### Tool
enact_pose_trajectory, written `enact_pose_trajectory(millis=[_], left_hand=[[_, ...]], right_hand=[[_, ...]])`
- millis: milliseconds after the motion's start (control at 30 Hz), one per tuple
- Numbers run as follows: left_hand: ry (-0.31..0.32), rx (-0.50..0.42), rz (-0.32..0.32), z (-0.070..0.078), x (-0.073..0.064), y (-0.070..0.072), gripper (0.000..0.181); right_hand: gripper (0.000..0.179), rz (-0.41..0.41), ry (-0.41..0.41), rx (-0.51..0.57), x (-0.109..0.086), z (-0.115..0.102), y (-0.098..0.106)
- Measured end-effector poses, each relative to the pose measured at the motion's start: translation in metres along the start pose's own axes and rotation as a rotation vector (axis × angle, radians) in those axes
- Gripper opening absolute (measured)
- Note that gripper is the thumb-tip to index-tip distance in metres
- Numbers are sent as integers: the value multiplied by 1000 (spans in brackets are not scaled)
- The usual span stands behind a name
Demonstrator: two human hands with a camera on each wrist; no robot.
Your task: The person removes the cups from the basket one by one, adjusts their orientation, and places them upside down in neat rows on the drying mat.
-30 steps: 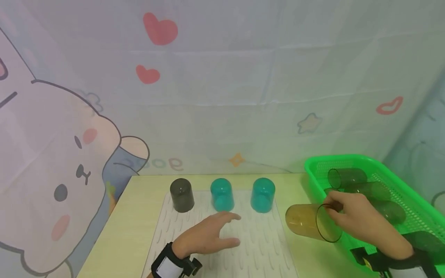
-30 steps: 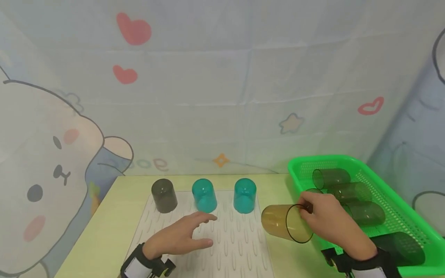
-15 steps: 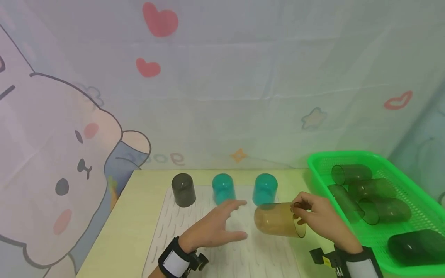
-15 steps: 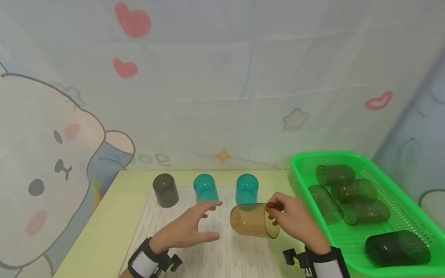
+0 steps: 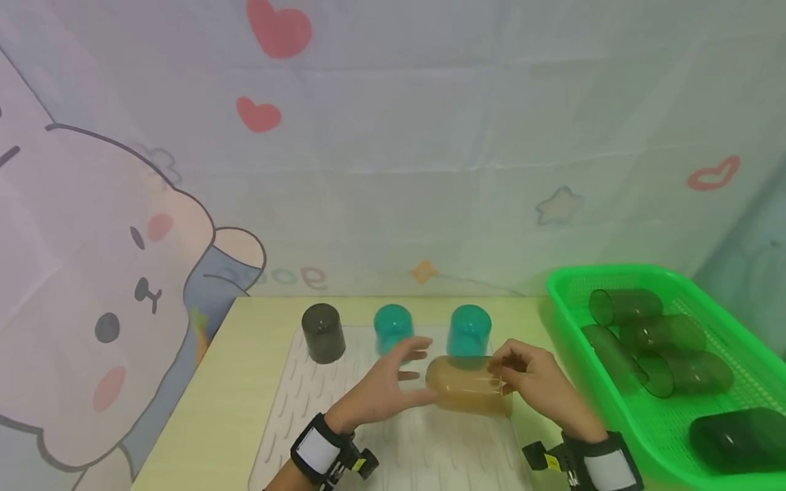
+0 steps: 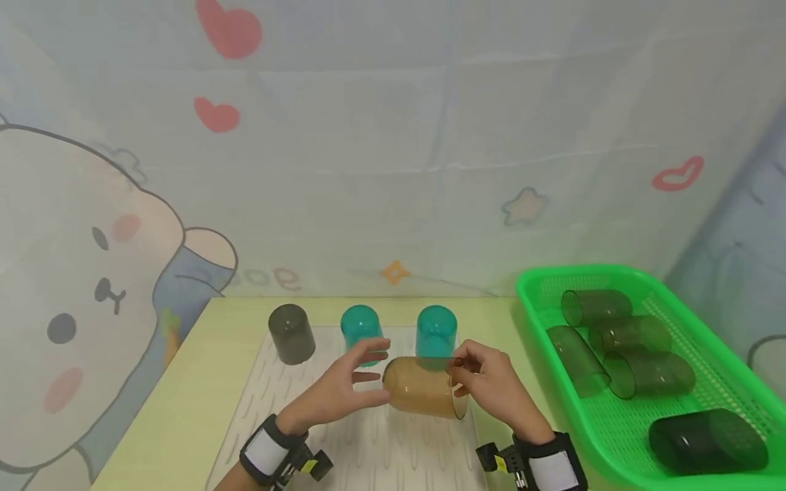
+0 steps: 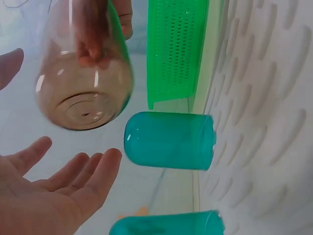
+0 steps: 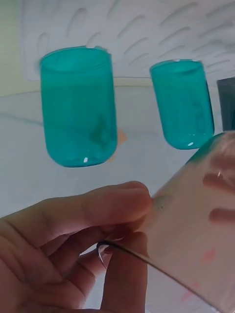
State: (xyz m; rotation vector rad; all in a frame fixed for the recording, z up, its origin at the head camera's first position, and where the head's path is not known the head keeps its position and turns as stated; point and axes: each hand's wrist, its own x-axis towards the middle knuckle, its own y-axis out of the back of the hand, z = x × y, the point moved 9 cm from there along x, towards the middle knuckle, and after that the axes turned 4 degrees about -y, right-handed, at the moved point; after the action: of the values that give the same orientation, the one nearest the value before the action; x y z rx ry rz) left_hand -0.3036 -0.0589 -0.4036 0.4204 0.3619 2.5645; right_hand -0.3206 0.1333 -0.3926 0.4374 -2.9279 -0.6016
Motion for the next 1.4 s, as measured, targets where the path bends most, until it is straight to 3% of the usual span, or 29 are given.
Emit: enact_pose_trajectory(millis=[233, 467, 700, 900, 1033, 1267, 1400], left_hand=[[-29, -190, -8, 0, 6, -13, 61], [-52, -237, -6, 0, 7, -23, 62], [-82, -230, 8, 5, 7, -21, 61], [-59, -141, -20, 13, 3, -14, 59], [-30, -59, -48, 9, 0, -4, 59], [16, 155, -39, 8, -11, 22, 57], [10, 317, -50, 10, -17, 29, 57]], right_hand=[[13, -77, -12, 136, 3, 6, -8], [4, -76, -16, 168, 6, 11, -13], [12, -105, -3, 216, 6, 11, -17], [20, -169, 31, 150, 2, 5, -17], [25, -172, 48, 60, 1, 5, -14], [24, -165, 58, -246, -4, 2, -8], [28, -220, 27, -322, -8, 4, -10]])
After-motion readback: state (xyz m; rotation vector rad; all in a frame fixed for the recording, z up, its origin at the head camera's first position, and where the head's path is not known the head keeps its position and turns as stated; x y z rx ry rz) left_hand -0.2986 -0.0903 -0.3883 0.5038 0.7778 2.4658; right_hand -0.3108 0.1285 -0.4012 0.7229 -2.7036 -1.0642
